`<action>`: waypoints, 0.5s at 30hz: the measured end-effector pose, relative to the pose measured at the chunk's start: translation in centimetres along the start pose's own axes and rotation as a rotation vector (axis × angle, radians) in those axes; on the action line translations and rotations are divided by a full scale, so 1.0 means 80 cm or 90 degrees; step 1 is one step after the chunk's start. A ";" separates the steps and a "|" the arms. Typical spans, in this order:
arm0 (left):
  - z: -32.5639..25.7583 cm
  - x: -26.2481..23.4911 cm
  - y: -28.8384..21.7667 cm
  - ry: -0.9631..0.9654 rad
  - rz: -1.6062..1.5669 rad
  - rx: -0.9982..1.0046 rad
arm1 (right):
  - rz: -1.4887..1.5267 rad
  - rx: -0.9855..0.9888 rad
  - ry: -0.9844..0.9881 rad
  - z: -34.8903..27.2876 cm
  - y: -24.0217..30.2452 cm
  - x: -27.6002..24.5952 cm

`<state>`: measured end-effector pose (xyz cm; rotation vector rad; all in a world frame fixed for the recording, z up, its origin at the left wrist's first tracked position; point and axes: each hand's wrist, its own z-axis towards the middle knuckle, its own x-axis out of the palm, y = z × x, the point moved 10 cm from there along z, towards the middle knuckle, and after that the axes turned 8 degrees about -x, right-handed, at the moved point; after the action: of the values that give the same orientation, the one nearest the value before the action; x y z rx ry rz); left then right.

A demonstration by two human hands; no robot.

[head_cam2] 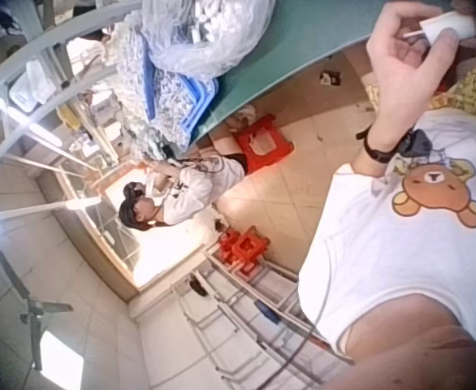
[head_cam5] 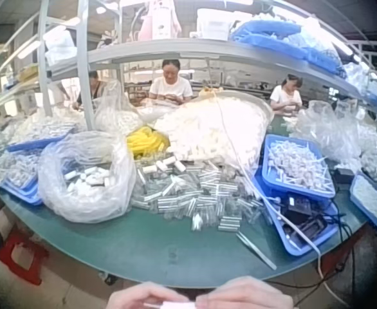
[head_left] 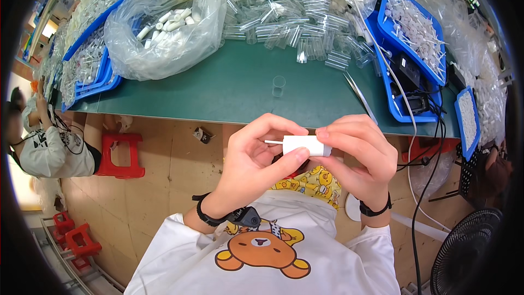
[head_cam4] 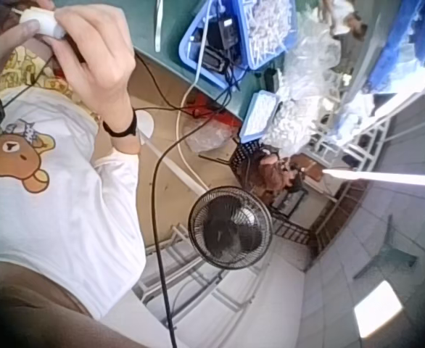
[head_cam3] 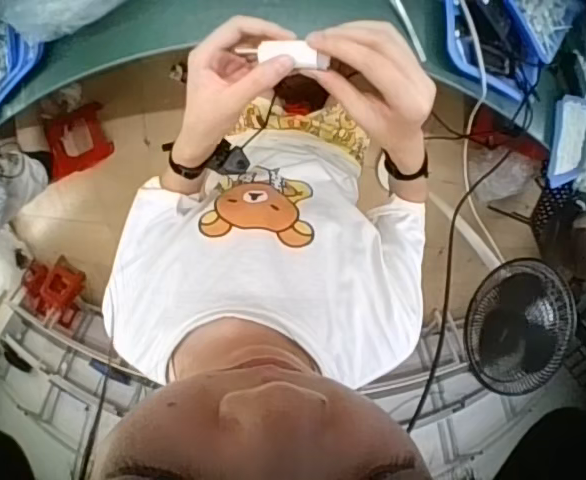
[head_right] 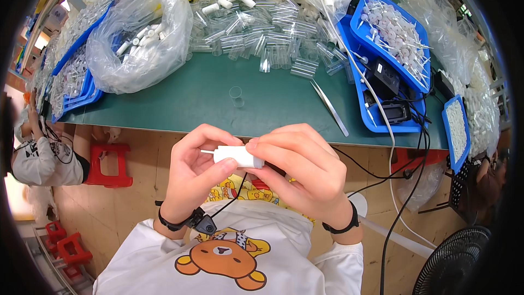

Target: The person assembles small white cylindrical components by inserting a red wire into them and then placing them into clear plastic tubes. The person uses tweezers to adjust the wire inside the components. The assembled units are placed into a blue tray.

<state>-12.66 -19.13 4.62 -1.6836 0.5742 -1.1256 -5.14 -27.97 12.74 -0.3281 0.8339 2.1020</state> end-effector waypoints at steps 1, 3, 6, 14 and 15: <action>0.000 0.001 0.000 -0.003 0.001 -0.007 | -0.005 -0.003 -0.002 0.000 0.001 0.000; 0.001 0.000 0.001 -0.017 0.006 -0.011 | -0.014 -0.012 -0.010 -0.001 0.003 0.000; 0.002 -0.001 0.000 -0.037 0.018 -0.018 | -0.024 -0.023 -0.022 -0.006 0.002 0.003; 0.002 -0.005 0.001 -0.063 0.023 -0.013 | 0.065 0.115 -0.039 -0.009 -0.019 0.002; 0.002 -0.005 0.001 -0.064 0.020 -0.010 | 0.059 0.106 -0.033 -0.008 -0.017 0.002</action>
<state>-12.68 -18.76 4.33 -1.7280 0.5461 -1.0102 -4.16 -27.74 11.55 -0.1482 1.0032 2.0999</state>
